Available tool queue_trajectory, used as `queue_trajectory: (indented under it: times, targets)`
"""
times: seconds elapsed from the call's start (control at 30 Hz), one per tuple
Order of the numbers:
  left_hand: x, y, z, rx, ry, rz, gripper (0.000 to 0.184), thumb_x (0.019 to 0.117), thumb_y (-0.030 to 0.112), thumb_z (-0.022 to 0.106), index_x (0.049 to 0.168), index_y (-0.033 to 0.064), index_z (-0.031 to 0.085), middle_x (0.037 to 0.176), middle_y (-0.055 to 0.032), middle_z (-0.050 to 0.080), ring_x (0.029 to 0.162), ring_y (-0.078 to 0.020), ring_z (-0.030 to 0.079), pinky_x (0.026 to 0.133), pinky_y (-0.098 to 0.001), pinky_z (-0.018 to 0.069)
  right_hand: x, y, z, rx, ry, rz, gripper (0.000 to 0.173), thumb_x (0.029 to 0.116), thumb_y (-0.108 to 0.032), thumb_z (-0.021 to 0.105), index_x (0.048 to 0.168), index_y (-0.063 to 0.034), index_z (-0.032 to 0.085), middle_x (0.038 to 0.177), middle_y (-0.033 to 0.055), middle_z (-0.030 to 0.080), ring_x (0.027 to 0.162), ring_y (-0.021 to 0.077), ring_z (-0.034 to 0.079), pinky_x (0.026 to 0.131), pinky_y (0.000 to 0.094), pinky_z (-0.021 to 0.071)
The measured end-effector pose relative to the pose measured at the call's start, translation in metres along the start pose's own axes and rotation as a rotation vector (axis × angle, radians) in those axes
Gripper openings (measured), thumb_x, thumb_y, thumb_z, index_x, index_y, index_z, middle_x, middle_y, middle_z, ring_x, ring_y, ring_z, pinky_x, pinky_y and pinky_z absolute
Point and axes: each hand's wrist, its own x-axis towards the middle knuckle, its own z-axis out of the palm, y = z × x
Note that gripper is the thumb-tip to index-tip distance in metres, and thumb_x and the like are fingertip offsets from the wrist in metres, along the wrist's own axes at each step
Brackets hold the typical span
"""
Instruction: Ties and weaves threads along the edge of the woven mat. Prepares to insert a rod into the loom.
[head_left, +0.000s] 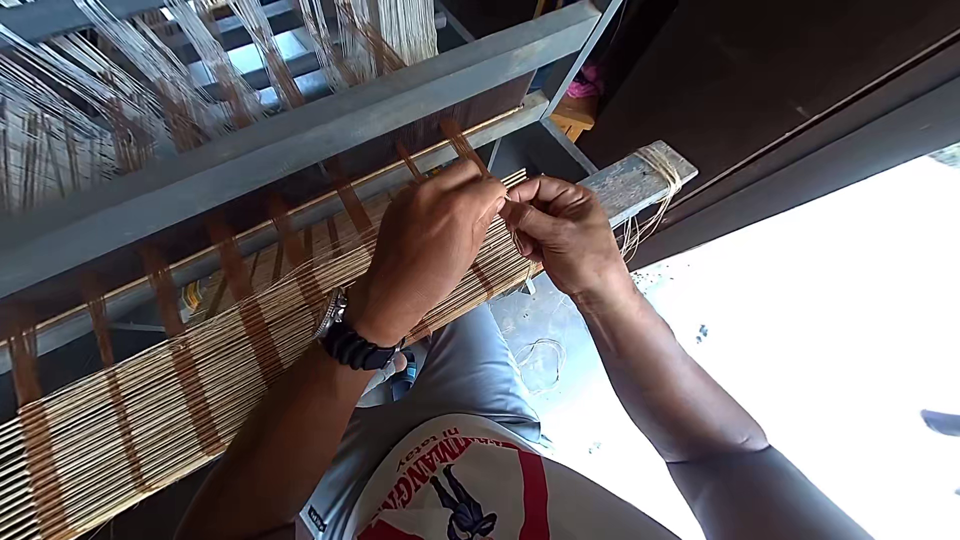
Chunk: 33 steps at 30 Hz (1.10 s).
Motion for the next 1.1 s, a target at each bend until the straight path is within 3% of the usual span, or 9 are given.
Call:
queue_trajectory:
  times: [0.27, 0.43, 0.53, 0.63, 0.73, 0.8, 0.9, 1.1]
  targets:
    - [0.005, -0.001, -0.006, -0.007, -0.072, 0.099, 0.015, 0.1035, 0.013, 0.061, 0.104, 0.0070, 0.075, 0.099, -0.0059, 0.069, 0.086, -0.0157, 0.067, 0.074, -0.0317, 0.0554, -0.005, -0.004, -0.013, 0.190, -0.132, 0.073, 0.009, 0.0974, -0.002, 0.063, 0.101, -0.0013, 0.071, 0.076, 0.0057, 0.066, 0.051, 0.0045, 0.053, 0.044, 0.0162, 0.0450]
    - [0.010, 0.001, -0.012, 0.043, -0.115, 0.191, 0.014, 0.1035, 0.013, 0.060, 0.100, 0.0061, 0.071, 0.092, -0.0064, 0.062, 0.078, -0.0175, 0.062, 0.066, -0.0322, 0.0518, -0.006, -0.007, -0.020, 0.342, -0.197, 0.141, 0.011, 0.0967, -0.003, 0.063, 0.101, -0.0009, 0.072, 0.076, 0.0072, 0.066, 0.050, 0.0048, 0.052, 0.043, 0.0167, 0.0448]
    - [0.015, 0.003, -0.013, 0.022, -0.126, 0.224, 0.009, 0.0988, 0.011, 0.063, 0.095, 0.0058, 0.069, 0.088, -0.0061, 0.058, 0.071, -0.0164, 0.058, 0.059, -0.0310, 0.0482, -0.007, -0.009, -0.025, 0.380, -0.239, 0.183, 0.011, 0.0971, -0.004, 0.062, 0.102, -0.0010, 0.072, 0.077, 0.0081, 0.067, 0.050, 0.0051, 0.054, 0.044, 0.0171, 0.0466]
    - [0.017, 0.008, -0.016, -0.214, -0.151, 0.141, 0.003, 0.0935, 0.008, 0.067, 0.091, 0.0071, 0.066, 0.083, -0.0029, 0.058, 0.066, -0.0097, 0.054, 0.056, -0.0235, 0.0467, -0.008, -0.014, -0.032, 0.407, -0.284, 0.189, 0.012, 0.0974, -0.004, 0.062, 0.101, -0.0016, 0.073, 0.075, 0.0070, 0.067, 0.050, 0.0047, 0.053, 0.044, 0.0172, 0.0462]
    - [0.030, 0.008, -0.016, -0.448, -0.203, -0.015, 0.003, 0.0949, 0.009, 0.064, 0.092, 0.0097, 0.066, 0.073, 0.0014, 0.058, 0.057, -0.0063, 0.051, 0.049, -0.0210, 0.0419, -0.010, -0.019, -0.036, 0.431, -0.311, 0.179, 0.011, 0.0982, -0.006, 0.063, 0.101, -0.0014, 0.073, 0.074, 0.0070, 0.066, 0.050, 0.0047, 0.053, 0.045, 0.0177, 0.0466]
    - [0.042, 0.008, -0.017, -0.528, -0.258, -0.105, 0.006, 0.0965, 0.013, 0.064, 0.092, 0.0124, 0.069, 0.071, 0.0043, 0.062, 0.057, -0.0046, 0.055, 0.049, -0.0202, 0.0440, -0.009, -0.021, -0.039, 0.430, -0.316, 0.164, 0.012, 0.0990, -0.006, 0.062, 0.101, -0.0016, 0.072, 0.077, 0.0071, 0.067, 0.052, 0.0045, 0.055, 0.046, 0.0175, 0.0477]
    - [0.056, 0.012, -0.022, -0.580, -0.358, -0.163, 0.008, 0.0971, 0.012, 0.066, 0.090, 0.0103, 0.071, 0.073, 0.0022, 0.065, 0.062, -0.0058, 0.059, 0.054, -0.0203, 0.0480, -0.008, -0.023, -0.043, 0.442, -0.332, 0.176, 0.012, 0.0987, -0.007, 0.061, 0.100, -0.0032, 0.072, 0.077, 0.0054, 0.067, 0.052, 0.0043, 0.055, 0.047, 0.0176, 0.0480]
    - [0.077, 0.021, -0.030, -0.505, -0.510, -0.147, 0.010, 0.0941, 0.015, 0.069, 0.085, 0.0124, 0.069, 0.068, 0.0022, 0.063, 0.058, -0.0060, 0.057, 0.049, -0.0212, 0.0438, -0.005, -0.030, -0.057, 0.507, -0.446, 0.260, 0.014, 0.1010, -0.008, 0.057, 0.100, -0.0040, 0.071, 0.073, 0.0012, 0.061, 0.047, -0.0003, 0.046, 0.041, 0.0135, 0.0398]
